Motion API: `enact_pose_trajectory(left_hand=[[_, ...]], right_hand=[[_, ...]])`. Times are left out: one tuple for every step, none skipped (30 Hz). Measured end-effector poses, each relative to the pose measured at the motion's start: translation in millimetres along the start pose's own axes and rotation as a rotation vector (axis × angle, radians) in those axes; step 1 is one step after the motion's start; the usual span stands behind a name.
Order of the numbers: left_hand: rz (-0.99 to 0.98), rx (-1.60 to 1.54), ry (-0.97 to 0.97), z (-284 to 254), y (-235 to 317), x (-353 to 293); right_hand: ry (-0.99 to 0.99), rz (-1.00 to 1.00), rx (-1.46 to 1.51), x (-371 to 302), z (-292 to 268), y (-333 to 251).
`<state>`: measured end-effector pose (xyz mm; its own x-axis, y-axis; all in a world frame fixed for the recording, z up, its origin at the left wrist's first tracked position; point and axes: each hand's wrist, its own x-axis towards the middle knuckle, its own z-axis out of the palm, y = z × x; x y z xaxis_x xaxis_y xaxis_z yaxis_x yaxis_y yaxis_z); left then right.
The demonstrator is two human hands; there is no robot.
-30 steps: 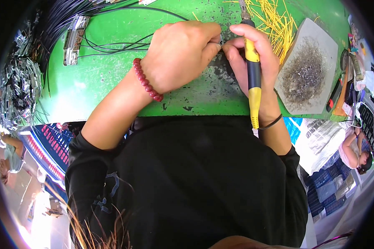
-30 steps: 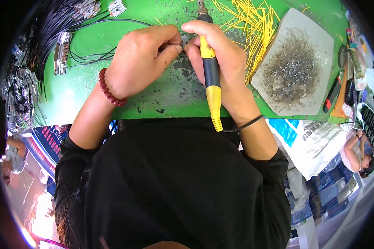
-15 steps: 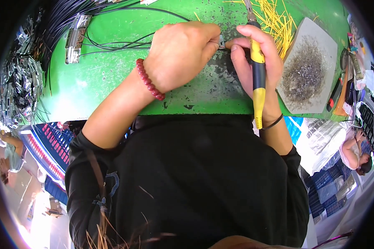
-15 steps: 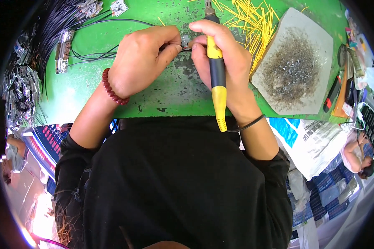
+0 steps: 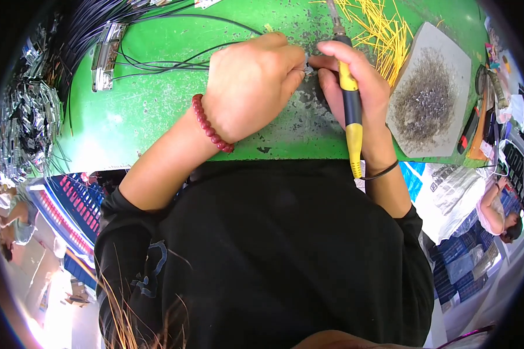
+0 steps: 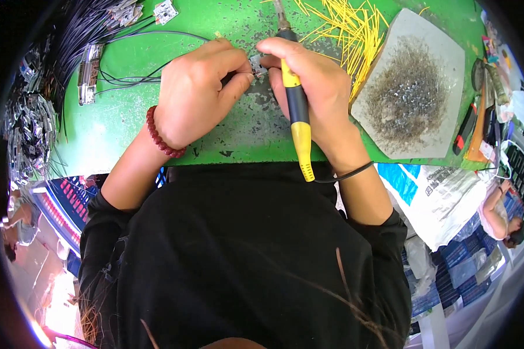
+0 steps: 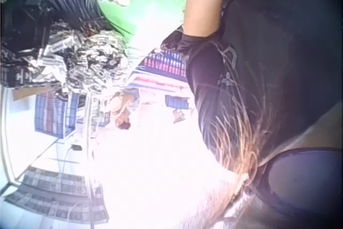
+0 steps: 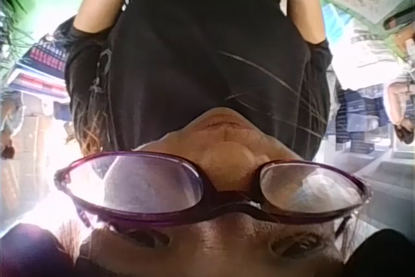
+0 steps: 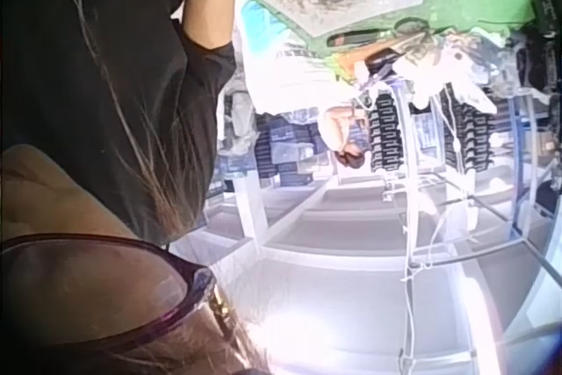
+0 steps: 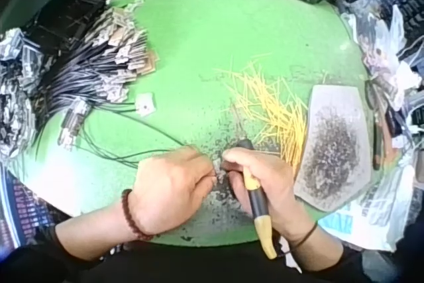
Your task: The person picks up a circuit board and wires, then uses a soldering iron to join the wires to the board. They then place the circuit board into a black plastic toy car body and continue soldering the connections.
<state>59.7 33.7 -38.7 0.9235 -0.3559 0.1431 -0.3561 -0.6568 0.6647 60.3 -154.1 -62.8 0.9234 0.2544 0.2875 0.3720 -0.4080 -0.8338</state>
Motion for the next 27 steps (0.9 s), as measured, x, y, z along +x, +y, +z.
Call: enact_pose_trajectory(left_hand=[[0.02, 0.032, 0.035, 0, 1, 0], [0.022, 0.032, 0.034, 0, 2, -1], [0.013, 0.047, 0.046, 0, 3, -1], [0.005, 0.062, 0.056, 1, 3, 0], [0.008, 0.063, 0.054, 1, 2, 1], [-0.016, 0.073, 0.026, 2, 2, 3], [-0.042, 0.084, -0.002, 2, 2, 5], [-0.043, 0.086, -0.005, 2, 2, 6], [-0.061, 0.116, -0.04, 1, 3, 8], [-0.079, 0.147, -0.074, 1, 4, 10], [-0.08, 0.149, -0.075, 0, 3, 10], [-0.08, 0.158, -0.081, 0, 3, 11], [-0.076, 0.164, -0.089, 0, 3, 11], [-0.075, 0.162, -0.092, 1, 3, 12], [-0.077, 0.161, -0.102, 1, 2, 13], [-0.082, 0.163, -0.11, 1, 3, 13], [-0.084, 0.164, -0.112, 1, 3, 13], [-0.089, 0.163, -0.109, 1, 3, 13], [-0.091, 0.162, -0.107, 1, 3, 13], [-0.091, 0.162, -0.108, 2, 3, 13], [-0.088, 0.162, -0.1, 2, 3, 13], [-0.086, 0.164, -0.091, 2, 2, 13], [-0.088, 0.165, -0.092, 2, 2, 12], [-0.087, 0.162, -0.086, 2, 3, 12], [-0.086, 0.158, -0.081, 3, 2, 12], [-0.085, 0.158, -0.082, 3, 2, 12], [-0.084, 0.154, -0.082, 4, 2, 13]], right_hand=[[-0.007, -0.077, -0.068, 0, -1, 1], [-0.005, -0.077, -0.069, 0, -2, 2], [-0.025, -0.091, -0.098, -1, -4, 3], [-0.044, -0.103, -0.126, -1, -5, 4], [-0.04, -0.102, -0.127, -2, -5, 4], [-0.027, -0.101, -0.144, -3, -4, 4], [-0.017, -0.101, -0.158, -4, -4, 3], [-0.015, -0.1, -0.155, -4, -4, 1], [-0.01, -0.036, -0.067, -4, -4, -1], [-0.006, 0.026, 0.021, -4, -4, -2], [-0.011, 0.023, 0.073, -5, -5, -1], [0.012, 0.027, 0.124, -7, -7, -2], [0.038, 0.034, 0.171, -9, -10, -4], [0.086, 0.03, 0.248, -13, -13, -2], [0.078, 0.087, 0.27, -16, -20, -5], [0.068, 0.142, 0.294, -17, -27, -9], [0.071, 0.148, 0.279, -18, -32, -11], [0.07, 0.134, 0.255, -22, -37, -11], [0.071, 0.12, 0.228, -26, -41, -9], [0.115, 0.073, 0.194, -30, -43, -7], [0.136, 0.091, 0.203, -36, -45, -7], [0.157, 0.109, 0.214, -41, -47, -9], [0.181, 0.144, 0.248, -44, -47, -10], [0.18, 0.145, 0.249, -48, -44, -7], [0.226, 0.178, 0.311, -52, -41, -4], [0.272, 0.21, 0.373, -55, -38, -2], [0.279, 0.229, 0.384, -57, -38, -3]])
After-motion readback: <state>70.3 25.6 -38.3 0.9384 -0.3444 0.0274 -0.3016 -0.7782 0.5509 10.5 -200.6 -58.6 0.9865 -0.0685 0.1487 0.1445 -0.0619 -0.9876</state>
